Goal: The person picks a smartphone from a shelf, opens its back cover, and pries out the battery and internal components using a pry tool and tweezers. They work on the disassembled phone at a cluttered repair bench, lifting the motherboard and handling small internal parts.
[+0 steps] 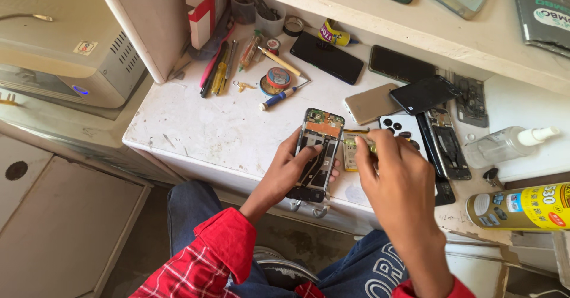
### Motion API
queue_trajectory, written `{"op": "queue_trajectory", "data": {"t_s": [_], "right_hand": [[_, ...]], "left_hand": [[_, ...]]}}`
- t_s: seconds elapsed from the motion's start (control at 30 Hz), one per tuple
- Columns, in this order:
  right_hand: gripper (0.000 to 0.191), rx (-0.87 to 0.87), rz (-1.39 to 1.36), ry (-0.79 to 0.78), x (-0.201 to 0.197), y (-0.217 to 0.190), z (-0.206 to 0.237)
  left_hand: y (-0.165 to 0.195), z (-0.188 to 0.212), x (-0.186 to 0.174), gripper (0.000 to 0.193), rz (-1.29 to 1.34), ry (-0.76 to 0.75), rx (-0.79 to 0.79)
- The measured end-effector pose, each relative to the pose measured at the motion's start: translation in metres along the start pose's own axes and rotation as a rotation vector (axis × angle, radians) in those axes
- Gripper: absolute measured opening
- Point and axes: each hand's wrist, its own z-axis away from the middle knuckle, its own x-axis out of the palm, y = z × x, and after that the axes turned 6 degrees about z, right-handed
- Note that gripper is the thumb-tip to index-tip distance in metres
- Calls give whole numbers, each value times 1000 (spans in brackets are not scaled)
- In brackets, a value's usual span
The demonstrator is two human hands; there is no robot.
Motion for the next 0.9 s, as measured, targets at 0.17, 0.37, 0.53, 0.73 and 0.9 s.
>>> {"op": "queue_trajectory", "data": {"t_s": [0.17, 0.37, 0.53, 0.73, 0.9], "right_hand": [[12, -269, -120, 15, -12, 3, -21], [10, -9, -75, -226, -22, 2, -32], [21, -336, -200, -50, -23, 1, -39], [10, -151, -109, -220, -18, 6, -46], [21, -72, 61, -330, -14, 16, -50]], "left_hand": [[0, 0, 0, 34, -2, 23, 3], [0, 1, 3, 33, 1, -42, 50], [1, 1, 3, 35, 9, -19, 14], [2, 1, 2, 33, 11, -8, 41], [2, -2, -2, 35, 116, 37, -36]]}}
